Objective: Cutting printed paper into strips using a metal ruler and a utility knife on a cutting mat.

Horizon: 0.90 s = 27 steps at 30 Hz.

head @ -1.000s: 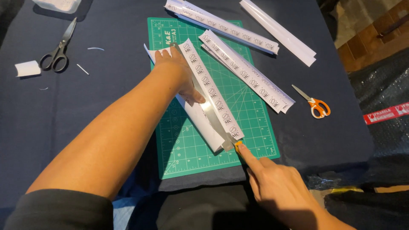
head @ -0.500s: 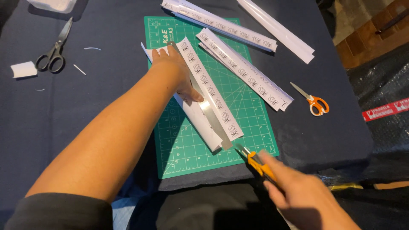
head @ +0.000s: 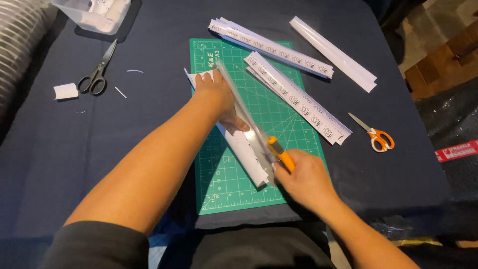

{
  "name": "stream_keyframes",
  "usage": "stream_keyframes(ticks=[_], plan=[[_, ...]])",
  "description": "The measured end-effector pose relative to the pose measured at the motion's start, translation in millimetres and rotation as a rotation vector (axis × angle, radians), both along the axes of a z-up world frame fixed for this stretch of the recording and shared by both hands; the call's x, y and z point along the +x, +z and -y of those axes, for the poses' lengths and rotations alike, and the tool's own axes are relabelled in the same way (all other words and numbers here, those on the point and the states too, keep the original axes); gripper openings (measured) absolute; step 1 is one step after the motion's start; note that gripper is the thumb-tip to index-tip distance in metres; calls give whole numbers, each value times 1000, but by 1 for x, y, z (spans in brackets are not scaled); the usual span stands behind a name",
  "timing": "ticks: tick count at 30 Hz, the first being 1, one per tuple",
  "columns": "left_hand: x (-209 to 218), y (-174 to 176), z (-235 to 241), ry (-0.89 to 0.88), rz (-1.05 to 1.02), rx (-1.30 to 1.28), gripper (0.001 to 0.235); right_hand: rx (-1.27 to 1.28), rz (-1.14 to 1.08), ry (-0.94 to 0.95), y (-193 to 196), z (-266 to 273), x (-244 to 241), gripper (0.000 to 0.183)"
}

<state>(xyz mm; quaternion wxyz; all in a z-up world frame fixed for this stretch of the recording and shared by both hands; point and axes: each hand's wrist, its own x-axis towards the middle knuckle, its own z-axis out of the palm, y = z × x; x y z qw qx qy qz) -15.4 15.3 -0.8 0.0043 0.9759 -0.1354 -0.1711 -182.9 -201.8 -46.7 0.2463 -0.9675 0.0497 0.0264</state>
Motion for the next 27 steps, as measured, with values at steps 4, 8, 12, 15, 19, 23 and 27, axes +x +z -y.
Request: stream_keyframes(ticks=[4, 8, 12, 15, 19, 23, 27], plan=[[2, -2, 0, -3, -10, 2, 164, 49, 82, 23, -13, 4, -3, 25], [5, -9, -3, -14, 19, -7, 161, 76, 104, -188, -4, 37, 11, 27], [5, -11, -5, -15, 5, -32, 161, 45, 90, -228, 15, 86, 37, 30], [0, -14, -7, -7, 17, -70, 159, 24, 89, -232, 31, 105, 48, 28], [-13, -22, -17, -31, 115, -103, 152, -80, 197, -283, 32, 99, 43, 27], [-22, -60, -30, -120, 354, -172, 138, -55, 118, -111, 22, 43, 3, 36], [-33, -93, -42, -219, 672, -196, 109, -141, 9, 122, 7, 8, -14, 39]])
